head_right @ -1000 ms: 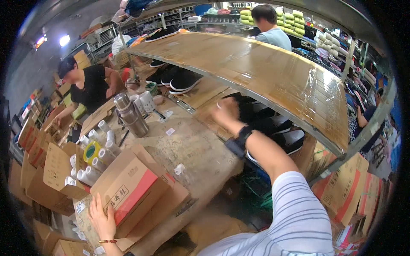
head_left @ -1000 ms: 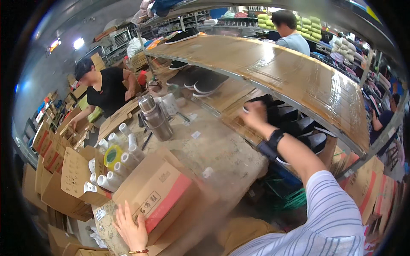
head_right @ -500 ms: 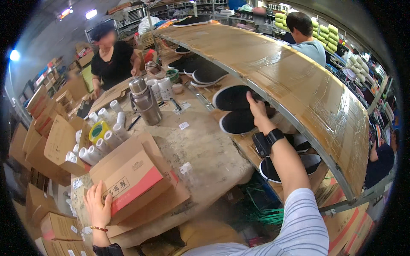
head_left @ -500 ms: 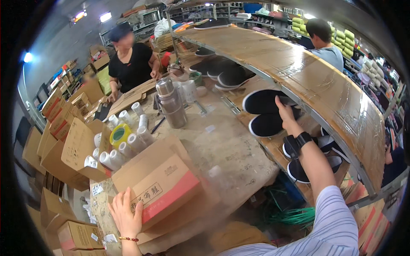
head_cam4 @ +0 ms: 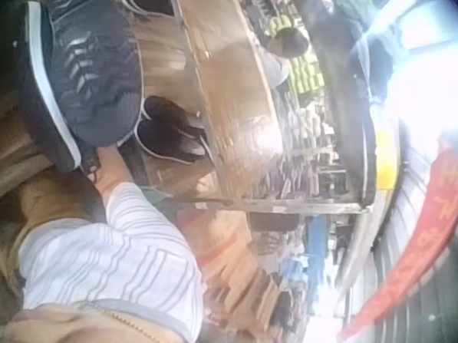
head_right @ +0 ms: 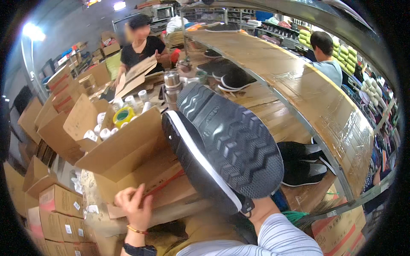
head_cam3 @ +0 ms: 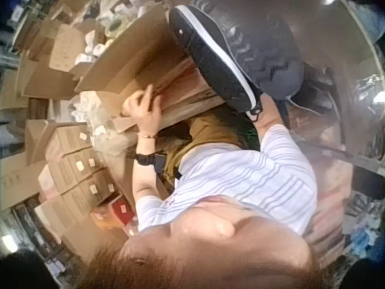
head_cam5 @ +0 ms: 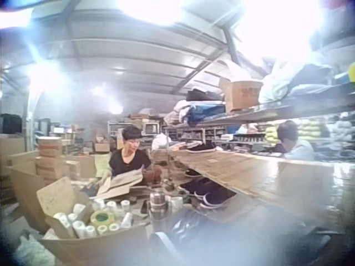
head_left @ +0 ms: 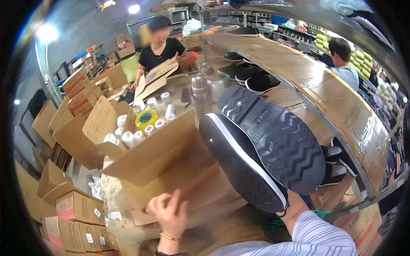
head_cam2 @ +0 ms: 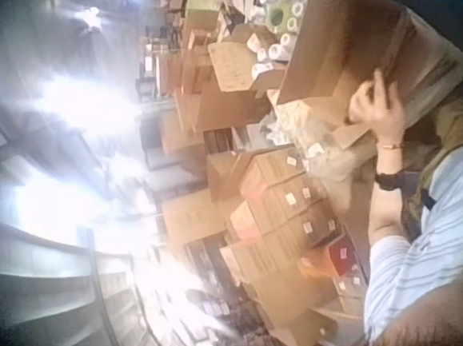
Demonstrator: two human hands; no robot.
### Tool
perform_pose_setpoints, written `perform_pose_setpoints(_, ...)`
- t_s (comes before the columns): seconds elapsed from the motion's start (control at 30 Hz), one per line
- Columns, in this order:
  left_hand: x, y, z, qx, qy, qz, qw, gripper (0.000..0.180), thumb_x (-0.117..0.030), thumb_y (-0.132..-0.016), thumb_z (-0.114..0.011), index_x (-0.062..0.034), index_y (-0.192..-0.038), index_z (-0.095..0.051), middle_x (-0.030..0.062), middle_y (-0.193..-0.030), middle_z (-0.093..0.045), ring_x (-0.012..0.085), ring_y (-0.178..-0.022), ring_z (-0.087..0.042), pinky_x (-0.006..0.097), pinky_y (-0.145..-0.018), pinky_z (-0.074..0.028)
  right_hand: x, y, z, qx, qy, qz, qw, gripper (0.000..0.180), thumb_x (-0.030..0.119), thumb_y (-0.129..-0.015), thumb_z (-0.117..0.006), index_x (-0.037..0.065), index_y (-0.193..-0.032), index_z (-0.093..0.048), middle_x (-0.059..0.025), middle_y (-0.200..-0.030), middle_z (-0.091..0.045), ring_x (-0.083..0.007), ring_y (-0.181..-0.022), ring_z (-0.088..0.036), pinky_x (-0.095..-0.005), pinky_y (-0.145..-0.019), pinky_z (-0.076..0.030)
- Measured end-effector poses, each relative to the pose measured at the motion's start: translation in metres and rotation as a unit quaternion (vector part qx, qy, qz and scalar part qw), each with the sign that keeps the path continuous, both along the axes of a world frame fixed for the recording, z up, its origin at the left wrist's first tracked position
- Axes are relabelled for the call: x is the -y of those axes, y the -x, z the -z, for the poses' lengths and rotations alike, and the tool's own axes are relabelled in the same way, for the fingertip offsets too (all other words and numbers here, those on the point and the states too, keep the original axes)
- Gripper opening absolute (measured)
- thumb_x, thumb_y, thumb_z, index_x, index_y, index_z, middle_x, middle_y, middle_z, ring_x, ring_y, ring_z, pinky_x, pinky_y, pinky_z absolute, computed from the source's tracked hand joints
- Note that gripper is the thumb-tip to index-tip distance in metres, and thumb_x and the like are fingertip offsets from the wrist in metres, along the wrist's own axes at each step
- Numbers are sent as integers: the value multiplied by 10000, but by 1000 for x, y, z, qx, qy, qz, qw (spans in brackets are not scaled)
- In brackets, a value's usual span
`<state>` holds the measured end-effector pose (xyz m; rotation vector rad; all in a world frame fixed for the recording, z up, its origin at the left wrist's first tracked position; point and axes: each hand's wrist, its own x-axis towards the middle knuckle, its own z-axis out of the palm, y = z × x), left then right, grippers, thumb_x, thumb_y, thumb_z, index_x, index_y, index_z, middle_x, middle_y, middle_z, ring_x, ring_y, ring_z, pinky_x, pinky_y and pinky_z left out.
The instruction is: Packing pairs of black shoes into shoe boxes and preparing them for shipment.
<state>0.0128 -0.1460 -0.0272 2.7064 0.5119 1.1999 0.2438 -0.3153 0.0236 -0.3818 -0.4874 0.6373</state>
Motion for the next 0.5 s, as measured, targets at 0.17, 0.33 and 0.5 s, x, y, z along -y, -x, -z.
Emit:
perform_pose_setpoints(0.17, 49, -22, -24, 19, 498, 260, 827, 585, -41, -829, -541, 11, -1372, -330, 132, -1196, -552, 256, -1096, -522, 350, -948, -401, -23, 51, -17, -33, 25, -68, 997, 418, 272, -940, -495, 64, -1299, -447, -97, -1208, -562, -209, -1045, -567, -356, -951, -437)
perform_pose_setpoints(0.33, -22, -16, -76, 205, 192, 163, 946, 563, -85, -810, -655, -13, -1325, -440, 160, -1095, -585, 269, -963, -572, 362, -856, -452, -20, 56, 0, -66, 73, -90, 991, 407, 252, -945, -490, 63, -1302, -441, -100, -1205, -561, -206, -1033, -573, -347, -936, -453)
perform_pose_setpoints(0.5, -52, -4, -17, -38, -45, 68, 996, 402, -43, -722, -645, -100, -1119, -623, 97, -1012, -603, 278, -913, -579, 363, -794, -478, -32, 30, 56, -88, -47, -208, 973, 477, 253, -944, -478, 35, -1353, -365, -177, -1231, -533, -286, -1102, -545, -397, -915, -478)
